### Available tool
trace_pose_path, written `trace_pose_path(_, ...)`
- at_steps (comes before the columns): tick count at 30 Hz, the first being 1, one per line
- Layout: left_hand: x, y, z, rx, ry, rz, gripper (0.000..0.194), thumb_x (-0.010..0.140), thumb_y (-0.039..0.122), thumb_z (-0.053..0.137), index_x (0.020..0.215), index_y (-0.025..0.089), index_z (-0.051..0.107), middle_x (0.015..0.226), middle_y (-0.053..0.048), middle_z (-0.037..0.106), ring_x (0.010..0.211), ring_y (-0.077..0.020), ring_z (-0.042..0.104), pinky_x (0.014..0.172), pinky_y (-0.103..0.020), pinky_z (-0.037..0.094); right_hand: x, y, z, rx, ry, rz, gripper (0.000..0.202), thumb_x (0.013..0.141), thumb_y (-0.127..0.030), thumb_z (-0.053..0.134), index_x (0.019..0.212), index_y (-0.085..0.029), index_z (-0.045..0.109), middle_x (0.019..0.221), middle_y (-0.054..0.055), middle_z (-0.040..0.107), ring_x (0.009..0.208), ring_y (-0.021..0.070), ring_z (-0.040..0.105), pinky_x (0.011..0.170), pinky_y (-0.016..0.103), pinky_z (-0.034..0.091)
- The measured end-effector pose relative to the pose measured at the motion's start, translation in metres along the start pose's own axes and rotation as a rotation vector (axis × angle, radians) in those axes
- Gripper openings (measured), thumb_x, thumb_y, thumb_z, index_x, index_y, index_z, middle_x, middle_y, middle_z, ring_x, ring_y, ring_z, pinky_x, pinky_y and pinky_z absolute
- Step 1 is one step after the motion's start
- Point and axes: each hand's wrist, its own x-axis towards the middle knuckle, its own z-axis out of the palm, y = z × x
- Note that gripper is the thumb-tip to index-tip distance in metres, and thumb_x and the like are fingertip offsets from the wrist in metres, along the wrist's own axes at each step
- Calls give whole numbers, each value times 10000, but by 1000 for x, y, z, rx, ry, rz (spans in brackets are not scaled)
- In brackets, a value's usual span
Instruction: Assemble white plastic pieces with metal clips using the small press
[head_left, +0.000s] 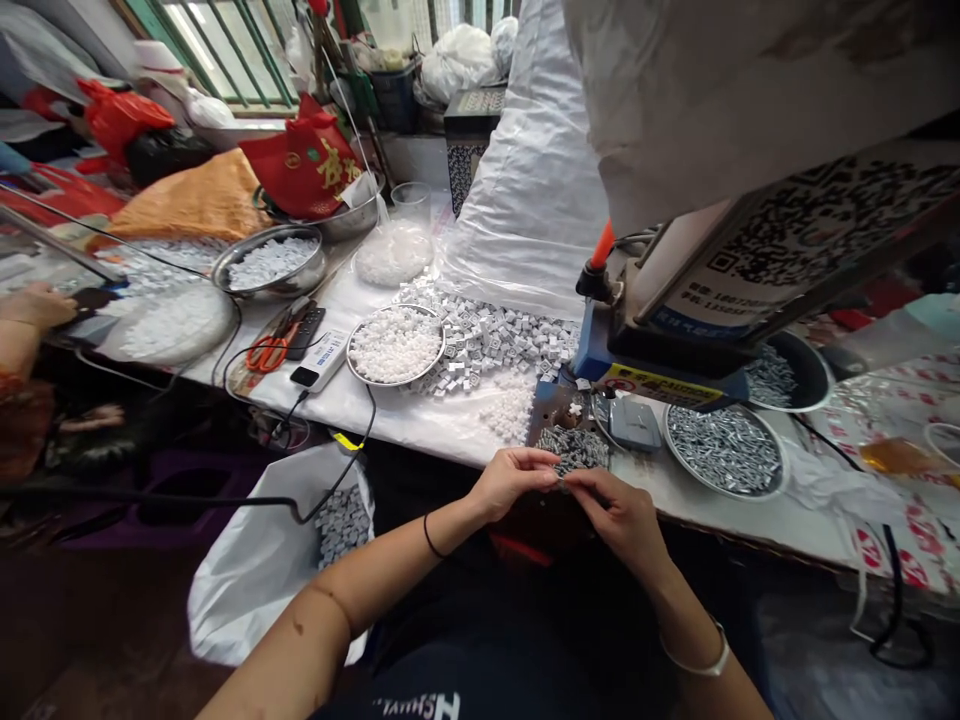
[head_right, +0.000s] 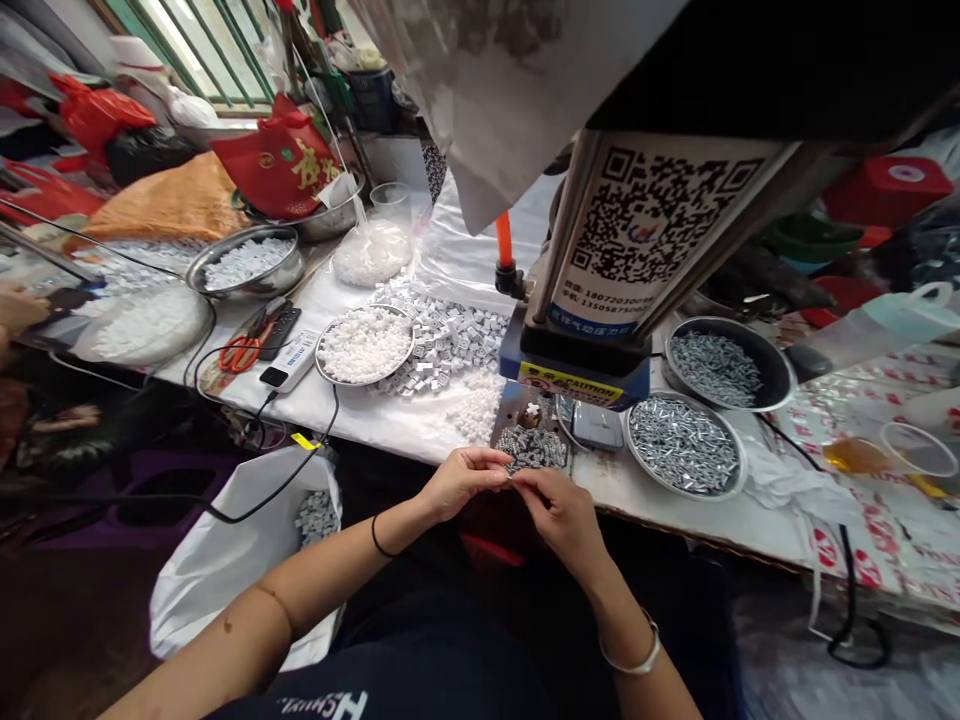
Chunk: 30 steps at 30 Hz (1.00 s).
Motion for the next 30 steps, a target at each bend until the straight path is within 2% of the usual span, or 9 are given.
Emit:
trace_pose_path(4, -2, 0, -3, 188, -94, 69, 382, 620, 316, 779, 957, 152, 706, 806, -43, 698, 697, -119, 609, 707, -239, 450, 2, 4, -4, -38, -100, -103, 177, 875, -223, 487, 897, -256, 659, 781, 21, 678, 692, 159, 646, 613, 255, 515)
trace_pose_path(7, -3, 2, -2, 243, -86, 105, 399, 636, 341, 768, 983, 157, 701, 849, -50, 697, 742, -134, 611, 726, -242, 446, 3, 3, -3, -32, -101, -124, 193, 875, -240, 492, 931, -270, 674, 790, 30, 684, 685, 167, 650, 605, 266, 525)
trace_pose_path(14, 1, -3, -2, 66, -23, 130, 449, 606, 374, 786, 981, 143, 695, 705, -29, 662, 603, -98, 574, 657, -234, 457, -3, 1, 25, 136, 263, 59, 129, 809, -277, 609, 889, -297, 709, 869, 2, 726, 781, 215, 695, 710, 335, 584)
trace_pose_path(19, -1, -11, -4, 65, -46, 102, 480, 623, 398, 768, 1013, 131, 686, 701, -37, 661, 574, -98, 574, 652, -245, 476, -8, -1, 42, 69, 294, 3, 211, 823, -226, 581, 969, -318, 702, 919, 1, 726, 820, 227, 696, 753, 368, 584)
trace_pose_path(22, 5, 1, -11, 243, -50, 174, 445, 739, 438, 655, 1062, 131, 663, 815, -81, 681, 678, -152, 624, 715, -307, 506, -12, -1, 39, 53, 349, 49, 230, 820, -231, 578, 991, -336, 690, 944, 3, 720, 844, 244, 692, 792, 398, 577)
trace_pose_path(24, 22, 23, -24, 569, 47, 375, 354, 824, 389, 560, 1058, 144, 660, 933, -109, 674, 841, -194, 632, 817, -353, 493, -16, -2, 35, 76, 418, 164, 215, 817, -253, 582, 983, -344, 684, 927, -3, 721, 834, 246, 694, 788, 400, 582)
trace_pose_path(26, 48, 53, -44, 983, 286, 645, 310, 858, 305, 512, 1112, 172, 630, 1070, -126, 630, 995, -219, 588, 934, -410, 430, -21, -2, 31, 135, 437, 263, 184, 810, -283, 594, 960, -338, 684, 900, -9, 725, 822, 243, 698, 769, 385, 591)
trace_pose_path(27, 64, 68, -56, 1152, 421, 723, 327, 878, 279, 472, 1163, 181, 598, 1139, -138, 594, 1067, -232, 553, 975, -439, 390, -24, -2, 31, 171, 420, 291, 171, 804, -295, 600, 946, -330, 688, 890, -9, 727, 820, 242, 699, 761, 376, 595)
trace_pose_path(30, 109, 102, -87, 1500, 681, 756, 532, 831, 377, 552, 1309, 158, 471, 1329, -201, 436, 1235, -330, 393, 1012, -527, 292, -36, -4, 37, 280, 351, 321, 148, 785, -313, 614, 904, -294, 700, 876, 9, 729, 799, 243, 703, 745, 362, 600)
